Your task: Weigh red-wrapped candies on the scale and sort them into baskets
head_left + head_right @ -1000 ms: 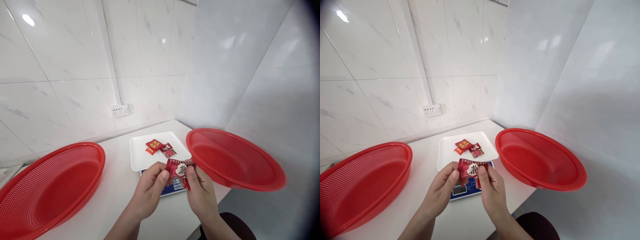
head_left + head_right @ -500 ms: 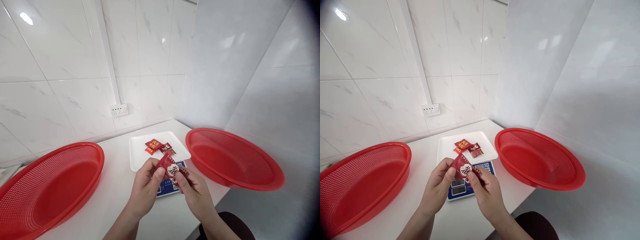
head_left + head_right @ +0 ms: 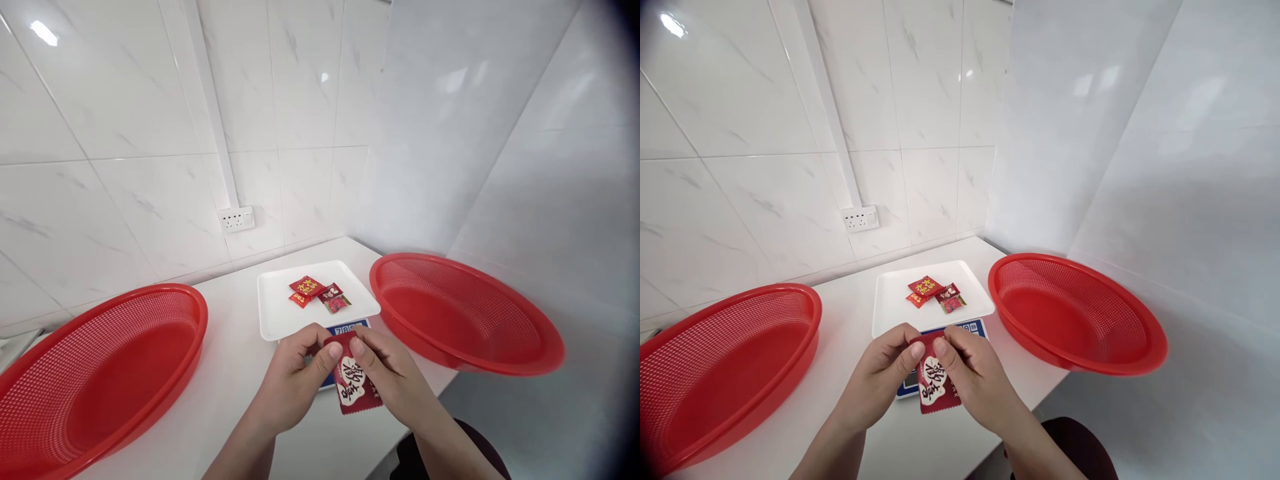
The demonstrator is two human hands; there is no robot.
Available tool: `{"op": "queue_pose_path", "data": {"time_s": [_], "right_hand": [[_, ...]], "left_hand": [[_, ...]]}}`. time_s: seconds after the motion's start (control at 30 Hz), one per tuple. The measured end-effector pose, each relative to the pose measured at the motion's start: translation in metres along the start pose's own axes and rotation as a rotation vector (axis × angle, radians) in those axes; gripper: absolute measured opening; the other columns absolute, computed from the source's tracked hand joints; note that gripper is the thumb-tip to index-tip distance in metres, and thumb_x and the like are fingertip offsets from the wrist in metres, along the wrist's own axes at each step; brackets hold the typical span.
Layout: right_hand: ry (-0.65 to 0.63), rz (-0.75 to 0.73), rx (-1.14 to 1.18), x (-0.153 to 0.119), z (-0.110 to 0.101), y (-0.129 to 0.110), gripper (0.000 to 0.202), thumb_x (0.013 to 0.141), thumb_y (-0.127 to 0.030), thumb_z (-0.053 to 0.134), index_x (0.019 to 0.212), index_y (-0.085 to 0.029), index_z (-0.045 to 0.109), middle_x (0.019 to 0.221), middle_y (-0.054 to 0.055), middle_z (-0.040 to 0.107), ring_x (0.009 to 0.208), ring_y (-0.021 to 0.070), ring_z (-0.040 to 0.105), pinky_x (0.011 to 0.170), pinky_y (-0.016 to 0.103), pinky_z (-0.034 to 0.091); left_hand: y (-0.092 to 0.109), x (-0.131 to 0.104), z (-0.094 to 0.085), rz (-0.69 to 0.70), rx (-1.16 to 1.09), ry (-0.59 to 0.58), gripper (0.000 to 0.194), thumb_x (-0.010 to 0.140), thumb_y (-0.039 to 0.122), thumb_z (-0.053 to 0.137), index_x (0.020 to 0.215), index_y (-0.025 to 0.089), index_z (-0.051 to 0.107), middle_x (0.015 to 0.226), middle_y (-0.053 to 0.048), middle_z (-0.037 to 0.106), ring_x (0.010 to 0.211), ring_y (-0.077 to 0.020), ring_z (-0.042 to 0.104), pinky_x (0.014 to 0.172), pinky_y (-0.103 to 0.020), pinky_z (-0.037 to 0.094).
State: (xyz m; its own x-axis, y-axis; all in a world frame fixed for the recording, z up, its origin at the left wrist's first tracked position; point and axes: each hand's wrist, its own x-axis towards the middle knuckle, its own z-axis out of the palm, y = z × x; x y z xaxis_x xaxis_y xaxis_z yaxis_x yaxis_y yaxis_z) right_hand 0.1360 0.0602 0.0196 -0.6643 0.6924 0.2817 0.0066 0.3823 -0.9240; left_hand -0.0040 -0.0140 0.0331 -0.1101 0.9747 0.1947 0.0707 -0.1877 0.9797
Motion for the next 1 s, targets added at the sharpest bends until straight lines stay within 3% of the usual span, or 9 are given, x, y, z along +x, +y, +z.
{"op": "queue_pose_path", "data": {"time_s": [0.3,0.53,0.77,1.0], "right_hand": [[0.158,-0.16,-0.189,-0.0003,0.0043,-0.0051,0.033,0.088,-0.039,0.039,0.064,-0.019,0.049,0.058,-0.002,0.047,0.054,0.0113,0.043,0.049,0.022,0.035],[0.067,-0.091,-0.088,-0.0035,0.0023,-0.0055,0.035,0.087,-0.043,0.04,0.064,-0.018,0.046,0.064,0.0,0.054,0.058,0.012,0.049,0.05,0.022,0.038],[0.088,-0.165,-0.168,-0.0037,0.0016,-0.009,0.034,0.087,-0.041,0.043,0.065,-0.019,0.054,0.058,0.0,0.052,0.053,0.0114,0.046,0.047,0.022,0.037],[0.039,-0.252,-0.186,-0.004,0.0051,-0.0064,0.029,0.09,-0.032,0.038,0.069,-0.019,0.052,0.061,-0.001,0.046,0.056,0.0111,0.043,0.052,0.023,0.035]], "left_hand": [[-0.0007,0.0005,0.0017,0.005,0.03,-0.051,0.027,0.077,0.041,0.058,0.075,0.015,0.051,0.068,0.001,0.049,0.064,-0.011,0.042,0.057,-0.021,0.035],[0.0016,-0.0024,0.0012,0.005,-0.023,-0.076,0.025,0.079,0.039,0.056,0.074,0.015,0.052,0.067,0.002,0.046,0.062,-0.0103,0.04,0.055,-0.021,0.033],[-0.0025,-0.0015,0.0006,0.028,-0.06,-0.095,0.027,0.079,0.041,0.056,0.071,0.016,0.049,0.063,0.003,0.045,0.057,-0.0087,0.037,0.052,-0.02,0.031],[-0.0043,-0.0005,0.0064,-0.015,-0.202,0.033,0.03,0.076,0.041,0.061,0.066,0.016,0.046,0.056,0.004,0.048,0.051,-0.0075,0.041,0.048,-0.019,0.032]]}}
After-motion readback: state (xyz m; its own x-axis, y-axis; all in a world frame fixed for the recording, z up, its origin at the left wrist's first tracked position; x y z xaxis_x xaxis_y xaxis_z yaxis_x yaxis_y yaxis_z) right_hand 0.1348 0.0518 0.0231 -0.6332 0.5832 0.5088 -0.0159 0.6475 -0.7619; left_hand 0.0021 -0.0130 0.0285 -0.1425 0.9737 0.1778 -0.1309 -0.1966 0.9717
